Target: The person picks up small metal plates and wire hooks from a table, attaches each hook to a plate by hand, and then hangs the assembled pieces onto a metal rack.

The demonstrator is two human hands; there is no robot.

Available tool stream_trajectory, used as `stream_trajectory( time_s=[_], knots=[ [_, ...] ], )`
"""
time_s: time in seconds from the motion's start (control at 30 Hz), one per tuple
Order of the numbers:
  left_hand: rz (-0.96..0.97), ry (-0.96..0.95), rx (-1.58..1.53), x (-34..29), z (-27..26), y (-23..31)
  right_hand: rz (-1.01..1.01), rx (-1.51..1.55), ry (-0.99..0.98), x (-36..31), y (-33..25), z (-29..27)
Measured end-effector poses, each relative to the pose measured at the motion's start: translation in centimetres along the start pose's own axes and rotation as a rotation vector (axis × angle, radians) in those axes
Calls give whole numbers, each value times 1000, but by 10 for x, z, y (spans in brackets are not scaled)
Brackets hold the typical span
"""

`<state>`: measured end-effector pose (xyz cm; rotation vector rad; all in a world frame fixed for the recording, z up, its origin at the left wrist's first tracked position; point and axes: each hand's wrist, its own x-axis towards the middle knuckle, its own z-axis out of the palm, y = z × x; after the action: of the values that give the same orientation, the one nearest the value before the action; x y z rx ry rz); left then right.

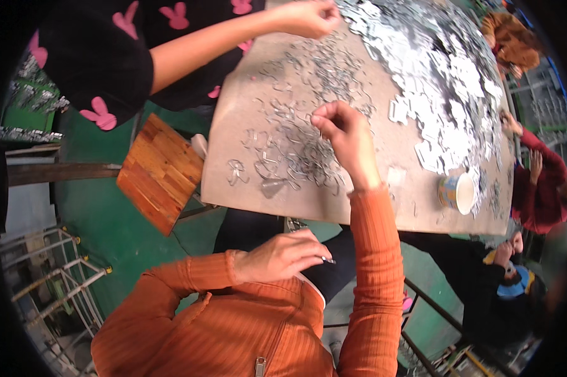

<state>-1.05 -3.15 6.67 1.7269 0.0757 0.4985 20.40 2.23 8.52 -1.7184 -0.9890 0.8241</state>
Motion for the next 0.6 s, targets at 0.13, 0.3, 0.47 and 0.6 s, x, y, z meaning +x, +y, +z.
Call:
stream_trajectory(
  time_s=[0.13, 0.3, 0.47, 0.6],
  knots=[
    [-11, 56, -6, 9, -3, 9, 185, 387, 163, -94, -23, -29],
    [-105, 73, 12, 15, 6, 10, 213, 661, 251, -183, -31, -32],
    [-87, 99, 40, 18, 13, 12, 212, 660, 381, -222, -27, -19],
    [-101, 83, 56, 20, 17, 13, 188, 676, 458, -229, -17, -15]
  ],
)
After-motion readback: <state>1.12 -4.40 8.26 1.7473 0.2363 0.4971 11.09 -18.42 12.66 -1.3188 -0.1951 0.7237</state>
